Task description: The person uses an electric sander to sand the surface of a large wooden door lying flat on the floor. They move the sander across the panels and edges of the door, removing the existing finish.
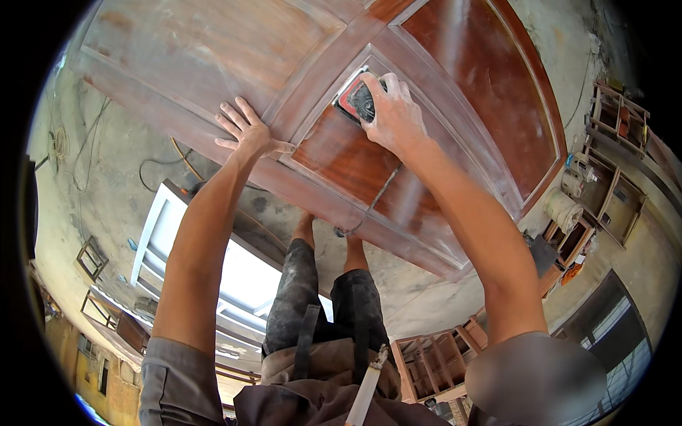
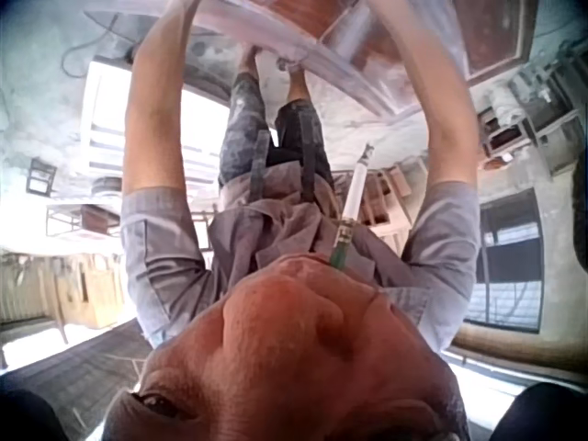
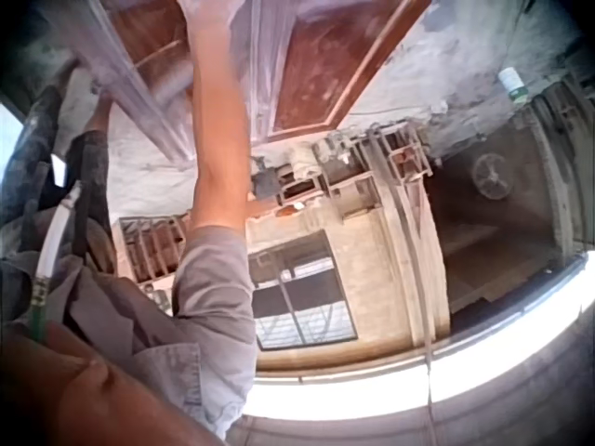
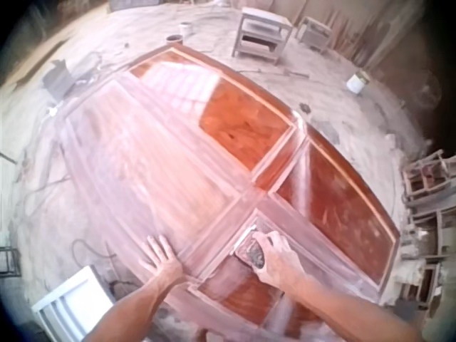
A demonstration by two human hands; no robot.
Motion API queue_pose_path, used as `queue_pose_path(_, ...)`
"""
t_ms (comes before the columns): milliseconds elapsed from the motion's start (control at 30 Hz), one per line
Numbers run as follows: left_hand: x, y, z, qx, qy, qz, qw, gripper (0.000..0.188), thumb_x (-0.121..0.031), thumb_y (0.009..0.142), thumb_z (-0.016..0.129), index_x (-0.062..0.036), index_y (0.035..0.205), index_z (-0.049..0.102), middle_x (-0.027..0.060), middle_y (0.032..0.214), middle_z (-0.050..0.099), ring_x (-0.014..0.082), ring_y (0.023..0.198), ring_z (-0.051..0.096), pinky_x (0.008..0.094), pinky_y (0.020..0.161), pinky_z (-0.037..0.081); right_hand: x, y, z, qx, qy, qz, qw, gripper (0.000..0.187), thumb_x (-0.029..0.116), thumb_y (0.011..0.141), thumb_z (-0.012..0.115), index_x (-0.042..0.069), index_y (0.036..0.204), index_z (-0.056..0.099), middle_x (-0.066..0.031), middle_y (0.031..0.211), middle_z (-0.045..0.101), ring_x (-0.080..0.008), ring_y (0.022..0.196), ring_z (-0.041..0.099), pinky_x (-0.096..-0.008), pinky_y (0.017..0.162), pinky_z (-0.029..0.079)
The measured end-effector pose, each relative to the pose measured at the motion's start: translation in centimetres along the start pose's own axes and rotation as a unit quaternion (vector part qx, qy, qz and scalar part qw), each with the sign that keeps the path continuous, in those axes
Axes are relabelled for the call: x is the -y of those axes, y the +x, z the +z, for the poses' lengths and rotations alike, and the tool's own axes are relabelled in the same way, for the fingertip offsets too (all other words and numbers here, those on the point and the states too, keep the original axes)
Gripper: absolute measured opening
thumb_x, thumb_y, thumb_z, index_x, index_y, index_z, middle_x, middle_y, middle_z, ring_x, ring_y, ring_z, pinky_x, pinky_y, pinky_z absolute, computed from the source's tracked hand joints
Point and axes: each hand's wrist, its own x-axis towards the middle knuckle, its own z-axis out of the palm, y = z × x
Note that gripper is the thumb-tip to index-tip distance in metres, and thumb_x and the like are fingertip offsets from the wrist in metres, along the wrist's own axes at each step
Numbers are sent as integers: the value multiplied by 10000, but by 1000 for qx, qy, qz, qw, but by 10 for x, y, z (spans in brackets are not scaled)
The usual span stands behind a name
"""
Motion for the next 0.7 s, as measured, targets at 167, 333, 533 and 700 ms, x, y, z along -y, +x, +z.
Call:
queue_pose_path(167, 5, 0, 1, -5, -6, 4, 1000, 1867, -588, 422, 1044, -80, 1618, -296, 300, 1676, -311, 515, 1546, -283, 833, 1145, 7, 8, -11, 3, 23, -1, 7, 1000, 754, 118, 763, 849, 205, 1411, 474, -141, 1244, 527, -409, 1182, 582, -533, 907, 602)
queue_pose_path(333, 5, 2, 1, -6, -8, 4, 1000, 1870, -584, 420, 1045, -57, 1612, -295, 321, 1673, -297, 529, 1546, -268, 834, 1140, 3, 3, -45, 7, 37, 0, 24, 999, 777, 103, 746, 855, 206, 1411, 468, -139, 1251, 524, -409, 1173, 584, -537, 883, 611)
queue_pose_path(533, 4, 3, 3, -23, -8, 19, 1000, 1886, -585, 398, 1048, -40, 1611, -290, 341, 1669, -286, 541, 1546, -257, 838, 1130, -1, 37, -9, 16, 12, -7, 14, 1000, 821, 96, 723, 876, 213, 1421, 459, -133, 1269, 521, -406, 1179, 582, -530, 870, 621)
queue_pose_path(700, 8, 2, 7, -22, -1, 29, 999, 1846, -607, 451, 1029, -48, 1611, -295, 339, 1668, -290, 554, 1526, -287, 860, 1118, 21, 29, -44, 20, 32, 1, 10, 999, 838, 94, 715, 881, 207, 1429, 456, -133, 1274, 520, -399, 1189, 576, -522, 877, 620)
